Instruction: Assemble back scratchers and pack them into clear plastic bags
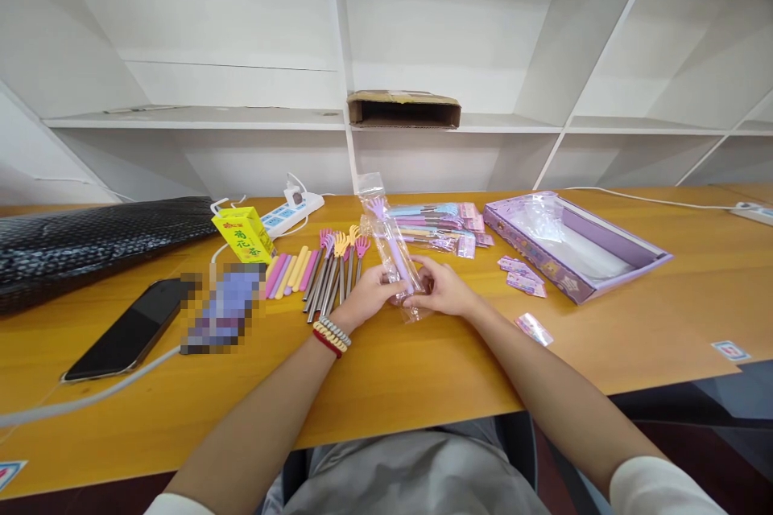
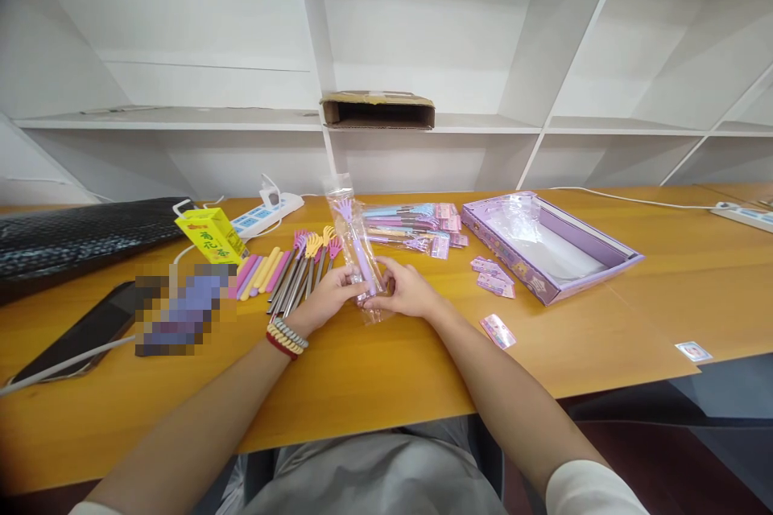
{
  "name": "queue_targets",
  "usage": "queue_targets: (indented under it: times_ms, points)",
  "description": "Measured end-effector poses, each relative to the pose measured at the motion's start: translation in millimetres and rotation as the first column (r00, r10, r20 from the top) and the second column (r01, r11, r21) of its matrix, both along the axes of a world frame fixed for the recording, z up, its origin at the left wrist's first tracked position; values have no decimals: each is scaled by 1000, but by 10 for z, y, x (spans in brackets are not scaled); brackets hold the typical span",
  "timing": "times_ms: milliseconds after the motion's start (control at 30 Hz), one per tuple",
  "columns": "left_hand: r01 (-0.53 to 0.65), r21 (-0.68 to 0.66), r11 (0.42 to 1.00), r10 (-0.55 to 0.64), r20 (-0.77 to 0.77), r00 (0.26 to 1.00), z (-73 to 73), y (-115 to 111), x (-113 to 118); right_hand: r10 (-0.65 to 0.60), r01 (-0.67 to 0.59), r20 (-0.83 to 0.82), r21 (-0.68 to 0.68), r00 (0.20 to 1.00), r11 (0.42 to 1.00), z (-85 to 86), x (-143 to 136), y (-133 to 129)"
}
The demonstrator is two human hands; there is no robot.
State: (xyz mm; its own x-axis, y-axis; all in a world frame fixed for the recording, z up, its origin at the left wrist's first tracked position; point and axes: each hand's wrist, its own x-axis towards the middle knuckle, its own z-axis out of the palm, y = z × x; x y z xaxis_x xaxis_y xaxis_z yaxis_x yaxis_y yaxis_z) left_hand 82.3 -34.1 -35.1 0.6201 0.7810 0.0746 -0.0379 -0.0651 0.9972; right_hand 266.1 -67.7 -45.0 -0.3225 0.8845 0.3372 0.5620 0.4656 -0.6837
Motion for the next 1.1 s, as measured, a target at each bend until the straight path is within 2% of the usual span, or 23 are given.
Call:
queue_targets:
  times_ms: [167,333,533,667,833,1100]
  points:
    - [-15,10,1000,15,-3,1000,4,-5,2,52,-53,21,26,998,998,20,-7,-12]
    - [-49,31,998,50,-29,998,-27,9,-3,33,-35,42,45,999,998,12,-33,-6]
    - [-105,-33,994,106,31,994,-34,11,14,19,-22,75,46,997,999,-3,-68,-18]
    - [-157,63,986,154,54,987,-16,5,21,19,-26,127,54,992,998,13,-75,-36]
    - [-289,151,946,287,36,957,-16,53,-1,75,-83,126,58,989,995,8,-82,-41]
    - [-255,128,958,257,5,966,-9,37,9,1,-12,142,80,990,997,-32,-82,-22]
